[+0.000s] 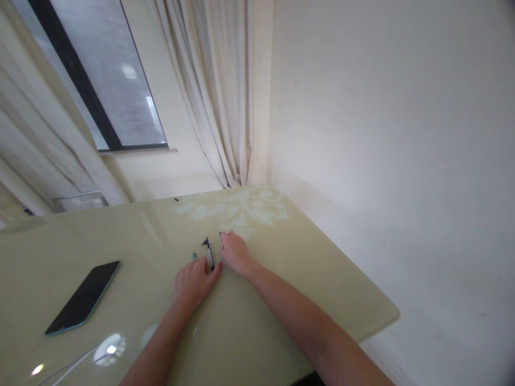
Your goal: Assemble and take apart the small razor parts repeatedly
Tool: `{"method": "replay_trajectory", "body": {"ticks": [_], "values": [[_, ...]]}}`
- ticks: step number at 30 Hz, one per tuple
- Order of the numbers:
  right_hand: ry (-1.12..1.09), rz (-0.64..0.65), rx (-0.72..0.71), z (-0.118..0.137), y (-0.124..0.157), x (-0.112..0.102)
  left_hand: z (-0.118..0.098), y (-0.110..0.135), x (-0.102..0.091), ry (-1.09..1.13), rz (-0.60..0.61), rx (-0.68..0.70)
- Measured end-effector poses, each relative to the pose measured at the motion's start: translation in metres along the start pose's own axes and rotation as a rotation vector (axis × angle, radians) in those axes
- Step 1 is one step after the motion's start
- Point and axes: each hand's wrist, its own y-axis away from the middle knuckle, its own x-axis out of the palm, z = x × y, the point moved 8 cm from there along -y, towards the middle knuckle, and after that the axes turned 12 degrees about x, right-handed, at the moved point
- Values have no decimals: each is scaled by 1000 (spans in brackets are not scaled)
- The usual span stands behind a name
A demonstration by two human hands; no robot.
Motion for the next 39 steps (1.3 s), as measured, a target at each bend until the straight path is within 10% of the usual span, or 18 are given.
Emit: {"method": "replay_trajectory", "body": {"ticks": [11,20,29,39], "values": [[-313,-41,-73,-63,31,-33,7,-4,-3,117,-98,-47],[-1276,474,-17,-47,55,-30,-84,26,-13,570,-270,345],[-1165,875,-25,-37,78,-31,-28,14,-12,1158,-235,114],[-1104,881,-95,-30,82,-28,-25,14,8,1341,-215,139]]}}
